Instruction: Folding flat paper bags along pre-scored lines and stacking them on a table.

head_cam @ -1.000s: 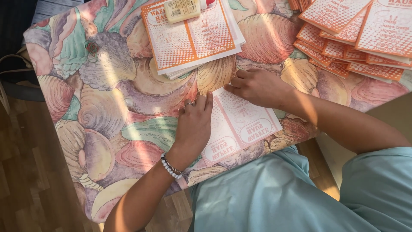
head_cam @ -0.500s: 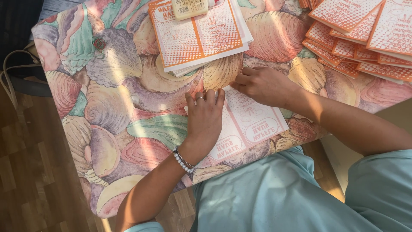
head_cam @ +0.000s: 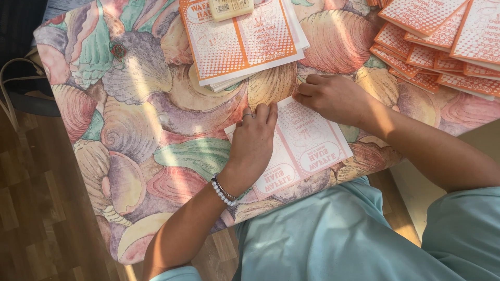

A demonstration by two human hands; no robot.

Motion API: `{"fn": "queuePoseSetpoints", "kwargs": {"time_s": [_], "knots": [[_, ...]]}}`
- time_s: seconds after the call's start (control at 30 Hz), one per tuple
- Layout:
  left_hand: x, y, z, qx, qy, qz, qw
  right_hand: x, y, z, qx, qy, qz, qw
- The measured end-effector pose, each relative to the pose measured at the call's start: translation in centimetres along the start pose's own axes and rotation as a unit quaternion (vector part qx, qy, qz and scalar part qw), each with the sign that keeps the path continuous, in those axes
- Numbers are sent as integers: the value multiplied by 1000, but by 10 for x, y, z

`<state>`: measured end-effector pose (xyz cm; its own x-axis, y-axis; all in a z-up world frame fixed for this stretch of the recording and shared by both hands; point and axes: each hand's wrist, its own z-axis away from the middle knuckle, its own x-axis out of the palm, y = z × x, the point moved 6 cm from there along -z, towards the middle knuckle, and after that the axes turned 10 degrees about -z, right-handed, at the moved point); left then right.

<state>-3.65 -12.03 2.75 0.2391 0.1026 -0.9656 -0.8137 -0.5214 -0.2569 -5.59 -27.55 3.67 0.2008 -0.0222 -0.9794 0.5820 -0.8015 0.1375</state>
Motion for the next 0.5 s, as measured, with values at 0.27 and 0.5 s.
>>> {"fn": "queuePoseSetpoints", "kwargs": {"time_s": [0.27, 0.5], "knots": [[-6, -5, -4, 12, -6, 19, 1000, 27, 26, 21, 57, -32, -20, 998], [-8, -4, -3, 16, -11, 20, 1000, 7, 51, 57, 136, 7, -127, 983]]}}
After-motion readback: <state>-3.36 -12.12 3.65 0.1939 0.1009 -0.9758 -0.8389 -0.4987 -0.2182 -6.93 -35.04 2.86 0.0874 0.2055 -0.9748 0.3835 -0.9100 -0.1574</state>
